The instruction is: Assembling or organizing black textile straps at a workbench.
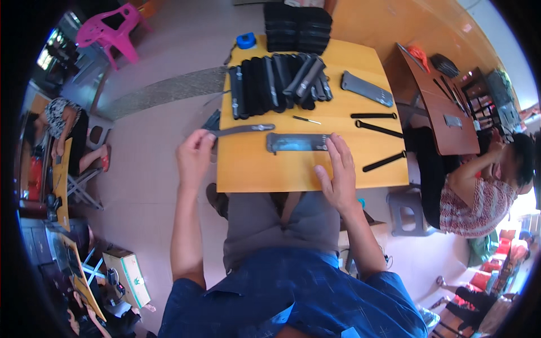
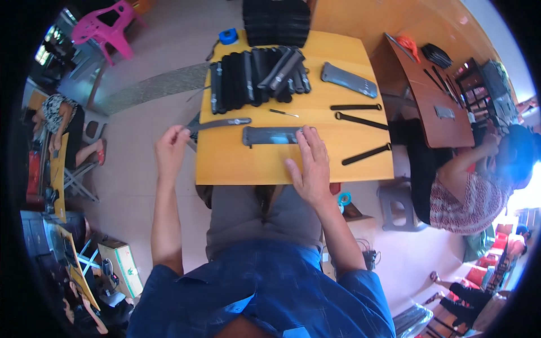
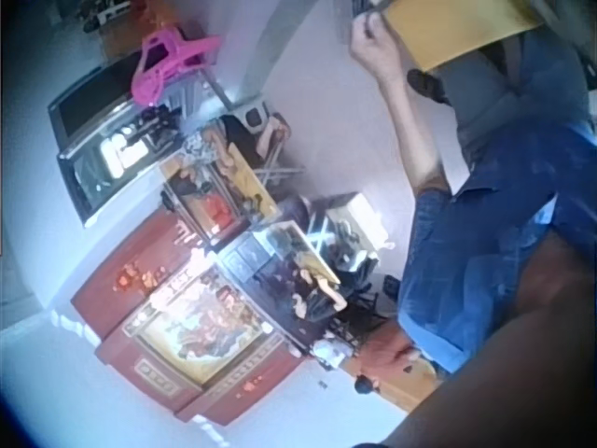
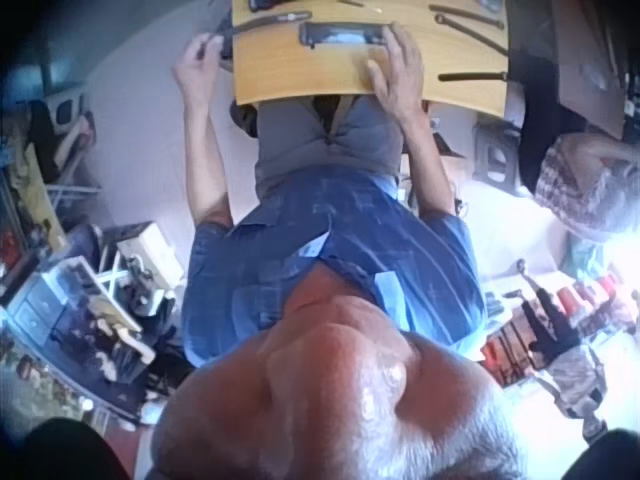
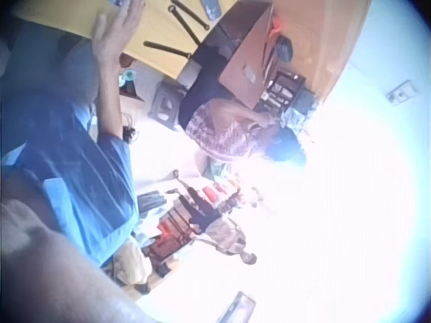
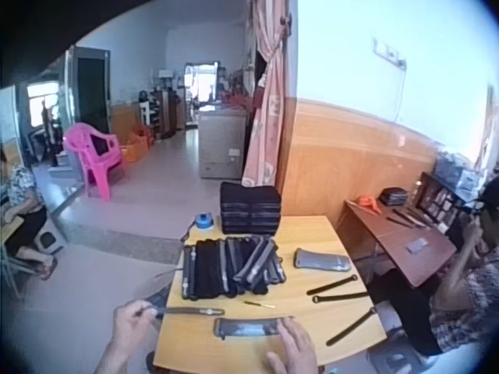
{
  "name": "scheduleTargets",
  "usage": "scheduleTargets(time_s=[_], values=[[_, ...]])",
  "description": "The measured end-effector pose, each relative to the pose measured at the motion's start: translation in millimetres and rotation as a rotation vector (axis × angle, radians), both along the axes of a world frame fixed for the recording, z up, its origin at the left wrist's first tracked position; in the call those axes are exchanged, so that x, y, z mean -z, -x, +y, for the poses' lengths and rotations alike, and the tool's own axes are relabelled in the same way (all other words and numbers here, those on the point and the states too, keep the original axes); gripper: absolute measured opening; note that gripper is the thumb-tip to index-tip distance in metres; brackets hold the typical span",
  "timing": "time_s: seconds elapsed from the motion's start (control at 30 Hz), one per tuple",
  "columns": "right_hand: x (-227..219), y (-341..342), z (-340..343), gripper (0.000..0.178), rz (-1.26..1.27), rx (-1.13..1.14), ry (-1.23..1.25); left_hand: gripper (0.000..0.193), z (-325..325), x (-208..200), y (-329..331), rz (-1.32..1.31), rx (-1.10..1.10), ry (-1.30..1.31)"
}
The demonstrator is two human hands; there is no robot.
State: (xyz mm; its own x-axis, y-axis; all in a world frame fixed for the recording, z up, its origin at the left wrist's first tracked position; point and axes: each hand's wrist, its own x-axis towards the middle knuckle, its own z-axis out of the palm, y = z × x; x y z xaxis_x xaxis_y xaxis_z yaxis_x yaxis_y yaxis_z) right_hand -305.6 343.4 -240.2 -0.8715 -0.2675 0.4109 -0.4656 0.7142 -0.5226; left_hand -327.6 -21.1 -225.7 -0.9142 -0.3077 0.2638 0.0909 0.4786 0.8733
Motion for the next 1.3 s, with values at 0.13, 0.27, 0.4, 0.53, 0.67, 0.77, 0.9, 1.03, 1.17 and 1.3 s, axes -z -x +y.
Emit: scheduleTargets(time_s=[0.13, 0.27, 0.4, 0.53, 0.67, 0.77, 0.9, 1.03, 1.17, 1.3], values=[[-54.4, 1.2, -52.5, 0.067, 0.128, -0.256, 0.116, 0.007, 34.7, -63.1, -45.3, 0.342, 0.167, 0.502], [-106.6, -10.2, -96.4, 0.045, 0.144, -0.451, 0.164, 0.011, 60.2, -102.5, -77.8, 0.436, 0.283, 0.538], [-113.8, -11.2, -96.5, 0.013, -0.031, -0.528, 0.26, 0.011, 71.7, -105.6, -99.6, 0.4, 0.283, 0.262], [-116.0, -18.8, -81.2, 0.01, 0.05, -0.535, 0.173, 0.01, 81.8, -89.8, -106.1, 0.267, 0.26, -0.005], [-114.9, -26.7, -70.0, 0.012, 0.005, -0.531, 0.103, 0.007, 89.3, -69.0, -114.2, 0.073, 0.268, -0.242], [-111.6, -26.0, -61.9, 0.013, -0.056, -0.524, 0.053, 0.009, 86.2, -51.6, -109.0, -0.091, 0.335, -0.32], [-101.4, -17.8, -39.2, 0.016, -0.144, -0.411, 0.017, 0.01, 83.0, -31.5, -89.4, -0.234, 0.4, -0.642], [-87.8, 0.0, 7.5, 0.016, -0.388, -0.281, 0.034, 0.011, 79.9, -23.0, -69.5, -0.246, 0.333, -0.737], [-61.5, 8.2, 46.0, 0.017, -0.629, -0.192, 0.164, 0.009, 88.4, -1.4, -59.4, -0.323, 0.282, -0.704], [-21.1, 7.7, 65.4, 0.019, -0.774, -0.064, 0.391, 0.01, 100.9, 17.2, -51.9, -0.356, 0.238, -0.611]])
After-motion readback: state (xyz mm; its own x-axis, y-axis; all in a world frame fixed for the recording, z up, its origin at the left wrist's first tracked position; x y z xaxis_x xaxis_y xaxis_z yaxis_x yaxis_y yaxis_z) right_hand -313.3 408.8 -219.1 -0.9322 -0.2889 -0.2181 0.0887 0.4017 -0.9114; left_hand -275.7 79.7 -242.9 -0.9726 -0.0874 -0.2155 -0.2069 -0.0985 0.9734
